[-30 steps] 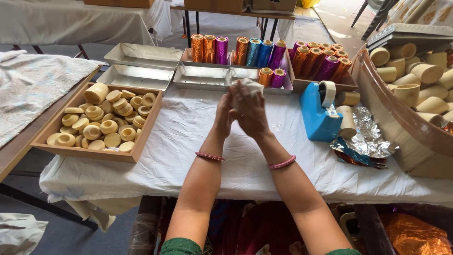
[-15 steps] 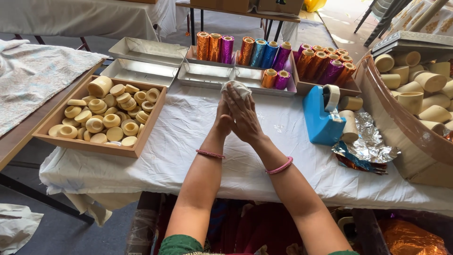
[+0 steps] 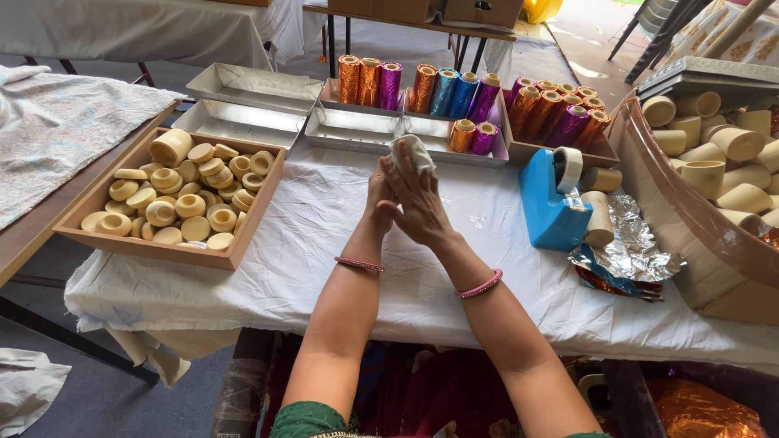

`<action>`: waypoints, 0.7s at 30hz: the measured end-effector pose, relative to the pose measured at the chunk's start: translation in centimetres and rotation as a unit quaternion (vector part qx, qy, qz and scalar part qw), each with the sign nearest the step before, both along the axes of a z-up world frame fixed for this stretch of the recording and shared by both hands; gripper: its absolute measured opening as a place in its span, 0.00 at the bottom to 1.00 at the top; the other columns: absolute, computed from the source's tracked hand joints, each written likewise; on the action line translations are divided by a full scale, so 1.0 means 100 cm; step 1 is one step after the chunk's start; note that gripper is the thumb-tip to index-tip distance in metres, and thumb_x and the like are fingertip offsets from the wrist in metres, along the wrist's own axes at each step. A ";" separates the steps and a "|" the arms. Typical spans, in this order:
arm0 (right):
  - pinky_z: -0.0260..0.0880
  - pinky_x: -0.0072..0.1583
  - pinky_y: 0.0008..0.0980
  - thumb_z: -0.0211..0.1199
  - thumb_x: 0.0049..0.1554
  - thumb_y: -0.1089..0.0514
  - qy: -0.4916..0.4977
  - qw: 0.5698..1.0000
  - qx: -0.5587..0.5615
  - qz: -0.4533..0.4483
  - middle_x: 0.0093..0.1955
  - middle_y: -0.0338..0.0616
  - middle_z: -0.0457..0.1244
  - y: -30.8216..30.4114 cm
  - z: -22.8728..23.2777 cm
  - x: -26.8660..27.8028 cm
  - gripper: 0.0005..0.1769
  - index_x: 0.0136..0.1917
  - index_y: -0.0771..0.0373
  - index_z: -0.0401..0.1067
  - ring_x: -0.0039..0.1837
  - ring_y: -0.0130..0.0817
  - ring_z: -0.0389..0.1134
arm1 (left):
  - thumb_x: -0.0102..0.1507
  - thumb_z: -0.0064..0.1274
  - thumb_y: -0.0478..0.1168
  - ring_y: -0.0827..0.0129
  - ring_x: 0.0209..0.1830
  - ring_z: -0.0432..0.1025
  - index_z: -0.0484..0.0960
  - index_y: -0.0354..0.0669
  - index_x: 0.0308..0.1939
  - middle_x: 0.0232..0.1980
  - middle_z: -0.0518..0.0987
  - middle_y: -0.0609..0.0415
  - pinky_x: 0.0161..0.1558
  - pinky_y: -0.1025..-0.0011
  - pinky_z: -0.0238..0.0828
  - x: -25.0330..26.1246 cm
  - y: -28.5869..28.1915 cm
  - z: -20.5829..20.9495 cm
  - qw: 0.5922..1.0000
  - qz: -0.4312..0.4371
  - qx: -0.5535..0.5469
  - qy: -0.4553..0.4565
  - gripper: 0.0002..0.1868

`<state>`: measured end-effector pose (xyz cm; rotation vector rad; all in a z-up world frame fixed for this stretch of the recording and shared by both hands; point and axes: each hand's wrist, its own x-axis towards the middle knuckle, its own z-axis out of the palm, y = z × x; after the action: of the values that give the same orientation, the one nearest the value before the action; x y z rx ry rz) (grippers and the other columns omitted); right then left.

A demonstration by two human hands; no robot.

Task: The recorder is wrapping cardboard or wooden cylinders with various colored foil/film.

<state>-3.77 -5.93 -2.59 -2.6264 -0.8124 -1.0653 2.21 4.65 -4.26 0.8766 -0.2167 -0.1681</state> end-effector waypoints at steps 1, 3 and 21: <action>0.36 0.83 0.51 0.31 0.64 0.26 0.001 1.000 0.000 0.000 0.89 0.46 0.27 -0.004 0.000 0.003 0.45 0.86 0.48 0.45 0.88 0.50 0.31 | 0.68 0.39 0.64 0.66 0.50 0.79 0.74 0.50 0.64 0.54 0.81 0.53 0.44 0.66 0.84 -0.001 -0.001 -0.001 1.000 0.000 0.000 0.001 0.30; 0.43 0.85 0.56 0.33 0.73 0.35 -0.039 0.995 0.084 0.023 0.90 0.51 0.34 -0.014 0.002 0.011 0.34 0.85 0.50 0.50 0.89 0.51 0.37 | 0.68 0.41 0.63 0.65 0.45 0.79 0.75 0.50 0.64 0.51 0.82 0.51 0.40 0.68 0.82 -0.003 -0.005 -0.001 0.998 -0.018 0.067 -0.008 0.30; 0.52 0.80 0.55 0.45 0.66 0.37 -0.086 0.996 0.030 -0.015 0.87 0.47 0.40 -0.008 0.018 -0.008 0.37 0.82 0.54 0.54 0.85 0.49 0.44 | 0.67 0.43 0.65 0.61 0.55 0.77 0.67 0.47 0.70 0.59 0.79 0.48 0.47 0.65 0.83 -0.009 0.002 0.005 0.996 -0.065 -0.022 -0.060 0.35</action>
<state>-4.52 -6.71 -0.78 -2.5315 -0.7644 -1.3159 1.32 4.81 -3.77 0.8303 -0.3886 -0.2305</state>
